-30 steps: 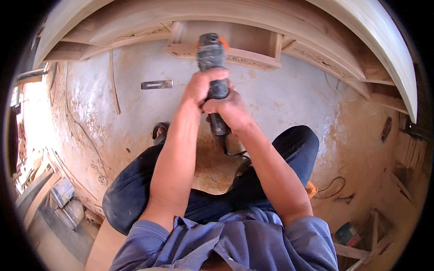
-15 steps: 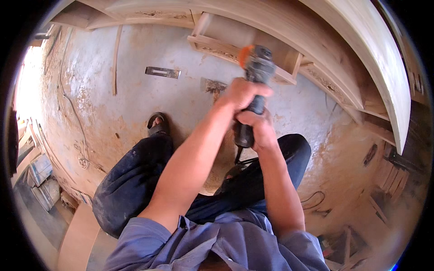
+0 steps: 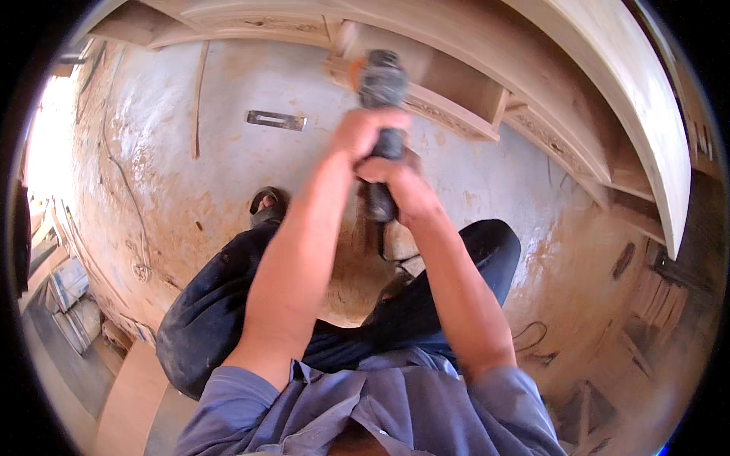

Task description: The person sits on the floor and assembles a wooden cabinet. They use an angle grinder to smooth the edges of a drawer, then use a hammer and a wooden block to tap the drawer into place. Finally, they use a nail gun to secure the drawer to the cabinet frame.

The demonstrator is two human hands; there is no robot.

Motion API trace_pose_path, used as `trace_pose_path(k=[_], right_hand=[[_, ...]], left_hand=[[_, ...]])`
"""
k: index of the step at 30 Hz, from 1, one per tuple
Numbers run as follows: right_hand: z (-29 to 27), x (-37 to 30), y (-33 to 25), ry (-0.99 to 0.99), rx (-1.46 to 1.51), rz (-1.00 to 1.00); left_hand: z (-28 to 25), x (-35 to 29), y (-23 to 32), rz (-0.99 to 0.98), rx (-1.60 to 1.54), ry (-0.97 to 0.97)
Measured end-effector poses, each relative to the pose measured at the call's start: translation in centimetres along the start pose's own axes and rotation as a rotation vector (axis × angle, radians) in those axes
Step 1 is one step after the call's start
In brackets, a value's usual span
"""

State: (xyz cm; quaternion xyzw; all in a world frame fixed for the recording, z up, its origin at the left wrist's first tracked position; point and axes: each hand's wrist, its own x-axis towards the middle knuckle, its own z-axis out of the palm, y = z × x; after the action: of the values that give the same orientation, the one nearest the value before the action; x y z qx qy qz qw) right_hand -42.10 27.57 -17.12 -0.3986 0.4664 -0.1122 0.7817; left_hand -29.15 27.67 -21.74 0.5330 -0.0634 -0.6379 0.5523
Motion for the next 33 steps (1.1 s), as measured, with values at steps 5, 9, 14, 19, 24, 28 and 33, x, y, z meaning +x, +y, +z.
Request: trace_pose_path(k=[5, 9, 14, 19, 24, 28, 33], right_hand=[[1.6, 1.0, -1.3, -0.024, 0.026, -0.006], [-2.2, -1.8, 0.1, 0.128, 0.075, 0.029], [-6.1, -4.9, 0.7, 0.253, 0.139, -0.029], [-9.1, -7.1, 1.1, 0.353, 0.177, -0.054], [-9.3, -7.7, 1.2, 0.365, 0.235, -0.02], [-7.1, -5.2, 1.1, 0.232, 0.167, -0.038], [-2.2, -1.4, 0.2, 0.113, 0.071, -0.006]], left_hand=[[-1.0, -1.2, 2.7, -0.079, -0.135, 0.019], [3.3, -0.9, -0.6, -0.115, -0.069, -0.081], [8.6, -0.7, -2.9, -0.189, 0.031, -0.173], [13.2, -0.1, -5.0, -0.234, 0.101, -0.292], [13.8, -0.3, -5.4, -0.226, 0.137, -0.271], [9.9, 0.2, -3.5, -0.155, 0.137, -0.173], [3.8, -0.6, 0.2, -0.076, 0.023, -0.069]])
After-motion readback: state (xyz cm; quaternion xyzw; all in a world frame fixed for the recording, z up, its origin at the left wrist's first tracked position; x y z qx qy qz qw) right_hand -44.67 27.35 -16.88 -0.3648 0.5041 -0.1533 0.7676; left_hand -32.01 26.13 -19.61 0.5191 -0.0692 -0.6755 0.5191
